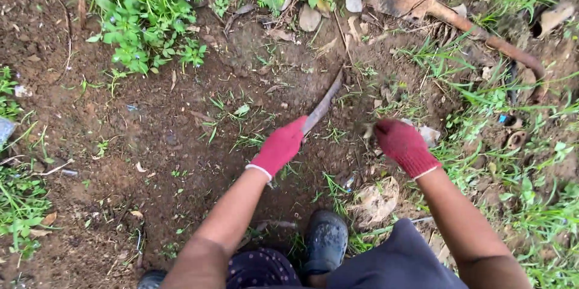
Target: The person uses a curved sickle to cut weeds at the base and pulls them from the soil with gloved hands. The person repeatedly cuts and removes weeds across a small garden area, gathering them into a pile.
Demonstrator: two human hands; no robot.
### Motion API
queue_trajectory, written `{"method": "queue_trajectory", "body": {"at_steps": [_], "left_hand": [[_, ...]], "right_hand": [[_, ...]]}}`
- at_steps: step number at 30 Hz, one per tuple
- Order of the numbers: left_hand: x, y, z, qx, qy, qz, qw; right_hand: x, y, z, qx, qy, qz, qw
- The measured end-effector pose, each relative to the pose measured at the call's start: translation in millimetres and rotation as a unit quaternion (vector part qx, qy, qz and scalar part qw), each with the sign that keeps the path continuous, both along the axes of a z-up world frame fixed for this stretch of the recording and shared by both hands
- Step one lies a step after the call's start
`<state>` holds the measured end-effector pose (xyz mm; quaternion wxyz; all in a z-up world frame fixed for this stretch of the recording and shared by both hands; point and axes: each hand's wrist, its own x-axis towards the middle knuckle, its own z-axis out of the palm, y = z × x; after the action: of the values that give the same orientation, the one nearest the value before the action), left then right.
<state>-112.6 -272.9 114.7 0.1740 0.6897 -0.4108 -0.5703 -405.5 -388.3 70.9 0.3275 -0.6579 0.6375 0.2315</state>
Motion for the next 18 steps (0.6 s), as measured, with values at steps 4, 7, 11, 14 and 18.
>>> {"method": "queue_trajectory", "body": {"at_steps": [4,7,11,14,18], "left_hand": [[-6.5,-16.6,-50.3,0.015,0.0,0.208,0.978],[-21.5,-3.6,-44.5,-0.078,-0.067,-0.119,0.988],[-10.1,3.6,-115.9,-0.196,-0.041,-0.127,0.972],[-19.1,-28.5,-7.9,-0.164,0.035,0.055,0.984],[-24.2,4.7,19.4,-0.036,0.013,-0.335,0.941]], "right_hand": [[-15.9,-5.2,4.7,-0.062,-0.017,-0.046,0.997],[-37.1,-16.8,-17.5,-0.154,-0.049,-0.038,0.986],[-45.7,-27.6,5.4,-0.201,-0.041,-0.097,0.974],[-52.9,-8.8,10.4,-0.203,-0.039,-0.125,0.97],[-51.4,-5.5,0.9,-0.225,-0.04,-0.126,0.965]]}}
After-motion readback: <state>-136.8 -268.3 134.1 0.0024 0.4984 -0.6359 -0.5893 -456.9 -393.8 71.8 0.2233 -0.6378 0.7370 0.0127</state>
